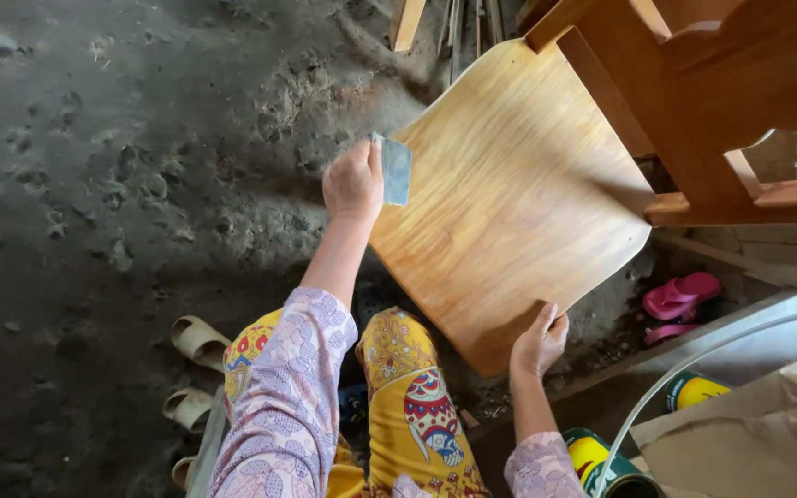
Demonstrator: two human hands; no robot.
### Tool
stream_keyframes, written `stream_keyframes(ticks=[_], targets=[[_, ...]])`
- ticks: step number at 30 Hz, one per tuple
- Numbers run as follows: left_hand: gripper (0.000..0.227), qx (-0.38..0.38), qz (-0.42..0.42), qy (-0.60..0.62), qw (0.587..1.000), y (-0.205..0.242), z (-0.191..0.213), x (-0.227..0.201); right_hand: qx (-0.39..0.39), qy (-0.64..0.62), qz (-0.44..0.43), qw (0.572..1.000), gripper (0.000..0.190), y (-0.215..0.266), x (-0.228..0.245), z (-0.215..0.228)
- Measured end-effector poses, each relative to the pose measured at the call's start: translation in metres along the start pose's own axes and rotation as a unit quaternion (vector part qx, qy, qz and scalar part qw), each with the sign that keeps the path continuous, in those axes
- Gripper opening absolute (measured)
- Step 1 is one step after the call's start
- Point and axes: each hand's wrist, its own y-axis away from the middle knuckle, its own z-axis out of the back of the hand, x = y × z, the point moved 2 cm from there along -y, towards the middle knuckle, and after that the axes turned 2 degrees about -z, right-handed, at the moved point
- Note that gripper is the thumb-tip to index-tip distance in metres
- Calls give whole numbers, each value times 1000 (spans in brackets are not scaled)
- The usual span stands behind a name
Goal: The person sits on the floor and sands the seat of a wooden chair using a sanding block. They rub the sanding block across the surface of the chair seat in various directions to smooth the wood.
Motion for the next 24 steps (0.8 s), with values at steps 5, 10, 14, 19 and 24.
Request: stream_keyframes(ticks=[5,10,14,19,24], targets=[[41,24,51,17,998,30,3,4,6,26,14,1000,43,-9,-10,14],[31,-56,-3,5,998,34,-8,10,11,26,12,1000,41,-10,-5,20],[27,-77,-5,-18,997,46,10,-8,24,37,31,999,45,-18,-7,29],[22,-131,-2,-57,990,84,11,-9,20,89,77,993,44,-46,-28,46],[24,-169,-12,-52,984,88,23,-22,35,89,63,993,47,-51,-30,49]])
